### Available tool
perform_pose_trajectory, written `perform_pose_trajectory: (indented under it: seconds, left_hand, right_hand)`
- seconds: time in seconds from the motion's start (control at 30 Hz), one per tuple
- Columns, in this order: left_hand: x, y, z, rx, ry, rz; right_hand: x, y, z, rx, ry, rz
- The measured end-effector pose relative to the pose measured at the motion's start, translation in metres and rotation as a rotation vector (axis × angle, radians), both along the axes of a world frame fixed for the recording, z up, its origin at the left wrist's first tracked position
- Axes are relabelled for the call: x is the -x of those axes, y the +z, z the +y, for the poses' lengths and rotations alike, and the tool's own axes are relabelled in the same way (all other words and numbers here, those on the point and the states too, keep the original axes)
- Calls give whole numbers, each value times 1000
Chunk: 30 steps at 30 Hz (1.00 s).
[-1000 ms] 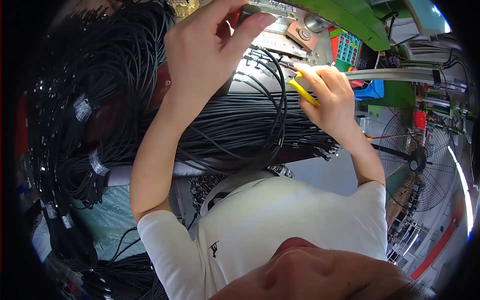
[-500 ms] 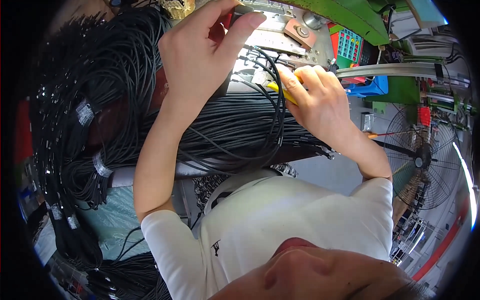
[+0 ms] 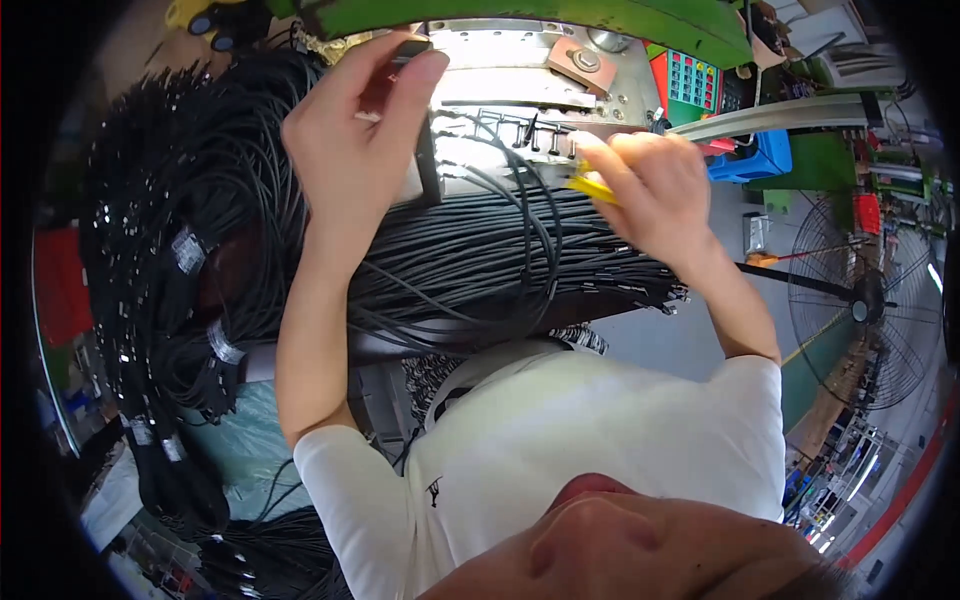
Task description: Manually organizing and inserting black cables into a metal organizer fixture at a factory workstation.
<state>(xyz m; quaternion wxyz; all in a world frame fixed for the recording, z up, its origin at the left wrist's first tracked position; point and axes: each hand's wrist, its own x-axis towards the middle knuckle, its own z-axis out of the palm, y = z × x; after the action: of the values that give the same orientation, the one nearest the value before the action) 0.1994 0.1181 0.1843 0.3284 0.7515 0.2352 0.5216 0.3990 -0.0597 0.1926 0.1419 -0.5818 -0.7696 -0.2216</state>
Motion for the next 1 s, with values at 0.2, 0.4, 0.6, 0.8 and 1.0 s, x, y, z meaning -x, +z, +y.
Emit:
perform_pose_trajectory:
  seconds: [0.2,0.4,0.6,0.8,1.0]
  left_hand:
    - [45,-7,-1,493,-61,-141]
    - [21,-46,-29,1018,-184,-315]
    - [24,-44,-39,1082,-214,-40]
    - [28,-50,-40,1057,-201,-25]
    - [11,-46,-52,1048,-260,-125]
  right_hand:
    - [-124,-59,-72,-574,-477,687]
    - [-285,-107,5,-230,-712,719]
    - [-284,-128,13,-289,-539,413]
    - [-88,-34,-41,-776,55,997]
    - [8,-63,29,296,89,864]
